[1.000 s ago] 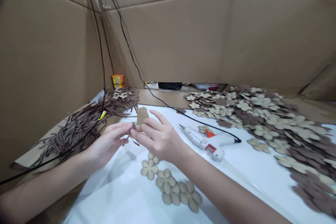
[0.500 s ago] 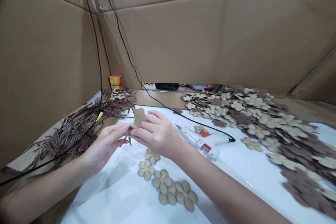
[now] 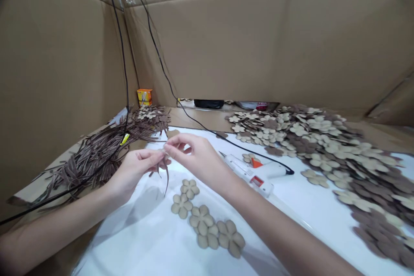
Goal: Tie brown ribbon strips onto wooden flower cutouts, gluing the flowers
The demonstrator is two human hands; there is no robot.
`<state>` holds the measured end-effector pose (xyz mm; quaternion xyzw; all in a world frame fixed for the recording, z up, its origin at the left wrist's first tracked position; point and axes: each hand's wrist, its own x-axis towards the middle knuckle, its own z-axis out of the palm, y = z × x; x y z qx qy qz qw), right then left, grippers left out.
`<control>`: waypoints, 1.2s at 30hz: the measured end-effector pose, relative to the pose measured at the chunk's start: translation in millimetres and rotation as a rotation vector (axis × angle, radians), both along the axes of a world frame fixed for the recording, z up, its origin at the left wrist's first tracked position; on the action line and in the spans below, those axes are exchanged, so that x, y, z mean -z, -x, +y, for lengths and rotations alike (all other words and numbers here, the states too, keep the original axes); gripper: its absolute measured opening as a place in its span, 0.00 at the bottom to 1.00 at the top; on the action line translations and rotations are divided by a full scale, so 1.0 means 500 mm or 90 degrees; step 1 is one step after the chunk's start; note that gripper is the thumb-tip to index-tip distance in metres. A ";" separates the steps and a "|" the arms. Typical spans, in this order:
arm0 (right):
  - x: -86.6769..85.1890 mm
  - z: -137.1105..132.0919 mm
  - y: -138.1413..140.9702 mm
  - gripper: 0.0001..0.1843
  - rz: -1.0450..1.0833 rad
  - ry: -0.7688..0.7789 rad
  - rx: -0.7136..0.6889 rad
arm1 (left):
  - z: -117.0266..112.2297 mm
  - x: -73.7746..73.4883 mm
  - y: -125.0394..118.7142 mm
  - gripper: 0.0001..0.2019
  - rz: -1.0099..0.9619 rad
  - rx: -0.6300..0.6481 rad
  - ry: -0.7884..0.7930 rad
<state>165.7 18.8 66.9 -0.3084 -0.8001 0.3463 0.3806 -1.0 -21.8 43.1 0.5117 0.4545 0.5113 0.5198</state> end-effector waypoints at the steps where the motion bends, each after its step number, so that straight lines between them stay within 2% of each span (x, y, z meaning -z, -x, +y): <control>1: 0.001 0.003 0.004 0.11 0.000 0.082 -0.021 | -0.002 0.000 -0.001 0.13 -0.002 0.004 0.012; 7: 0.021 0.019 0.009 0.12 0.047 0.345 -0.072 | -0.015 -0.006 -0.008 0.14 -0.043 0.046 0.105; 9: 0.028 0.021 0.010 0.12 0.064 0.385 -0.093 | -0.018 -0.005 -0.008 0.14 -0.076 0.067 0.156; 13: 0.034 0.025 0.009 0.11 0.032 0.319 -0.081 | -0.020 0.004 -0.007 0.14 -0.155 0.095 0.245; 16: 0.027 0.026 0.004 0.12 -0.001 0.310 -0.073 | -0.020 0.008 -0.007 0.14 -0.182 0.095 0.251; 22: 0.007 0.024 -0.009 0.11 0.004 0.363 -0.115 | -0.019 -0.005 -0.014 0.11 -0.048 0.065 0.137; 26: -0.004 0.022 -0.010 0.09 -0.018 0.376 -0.072 | -0.016 -0.014 -0.019 0.04 0.005 0.047 0.080; 29: -0.008 0.023 -0.011 0.09 -0.035 0.368 -0.051 | -0.014 -0.014 -0.018 0.05 0.043 0.045 0.068; 36: 0.000 0.023 -0.016 0.08 -0.036 0.310 -0.026 | -0.010 -0.007 -0.013 0.09 0.022 0.018 0.050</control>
